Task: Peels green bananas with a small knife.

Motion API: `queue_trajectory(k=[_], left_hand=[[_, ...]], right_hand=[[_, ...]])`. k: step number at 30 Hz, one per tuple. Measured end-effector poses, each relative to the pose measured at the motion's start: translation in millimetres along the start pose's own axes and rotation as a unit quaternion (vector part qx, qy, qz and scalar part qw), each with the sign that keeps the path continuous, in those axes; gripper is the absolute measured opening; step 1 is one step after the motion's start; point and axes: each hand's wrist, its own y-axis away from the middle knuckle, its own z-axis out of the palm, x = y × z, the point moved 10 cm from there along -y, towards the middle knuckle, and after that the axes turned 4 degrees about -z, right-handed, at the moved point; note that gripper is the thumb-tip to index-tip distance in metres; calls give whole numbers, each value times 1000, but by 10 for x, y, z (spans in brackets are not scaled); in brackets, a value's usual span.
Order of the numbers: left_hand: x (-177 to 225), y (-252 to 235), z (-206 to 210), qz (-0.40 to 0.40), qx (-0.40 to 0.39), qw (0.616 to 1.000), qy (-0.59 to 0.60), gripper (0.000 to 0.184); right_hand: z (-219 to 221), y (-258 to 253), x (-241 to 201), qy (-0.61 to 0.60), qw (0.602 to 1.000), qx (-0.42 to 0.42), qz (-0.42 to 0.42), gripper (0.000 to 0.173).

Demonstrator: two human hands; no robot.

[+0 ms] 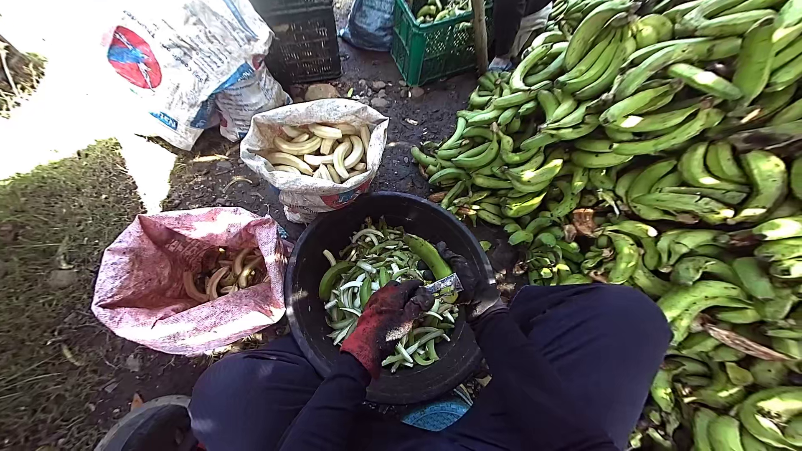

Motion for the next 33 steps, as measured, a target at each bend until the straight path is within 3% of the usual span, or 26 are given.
queue_trajectory(k=[3, 6, 8, 10, 12, 16, 19, 23, 26, 30, 33], left_hand=[[-65, -42, -17, -15, 8, 1000, 0, 44], [-120, -66, -119, -45, 49, 997, -30, 41], [-147, -71, -233, -68, 102, 990, -67, 43], [-207, -76, -373, -95, 164, 977, -101, 46], [-344, -91, -565, -137, 228, 959, -97, 49], [-673, -46, -944, -208, 307, 929, -3, 50], [-473, -21, -841, -147, 240, 958, 55, 49], [-94, 57, -255, -52, 43, 989, 135, 47], [-19, 119, -97, -28, 8, 991, 127, 47], [-192, 8, -376, -67, 126, 989, -33, 47], [-337, -15, -819, -122, 262, 952, -103, 50]], right_hand=[[139, 44, 87, -42, 997, -43, 40, 59], [267, 51, 160, -65, 991, -117, 12, 53], [196, 96, 140, 12, 996, -55, -66, 38], [101, 58, 268, 90, 993, 22, -79, 37], [186, 90, 463, 48, 997, 55, -29, 47], [336, 275, 664, -59, 996, 52, 28, 51], [264, 206, 575, -111, 992, 23, 47, 59], [74, -3, 107, -41, 997, 8, -69, 48], [41, -100, -19, -46, 995, 49, -67, 54], [246, -52, 249, -80, 996, -25, -33, 48], [398, 138, 641, -92, 992, -50, 77, 58]])
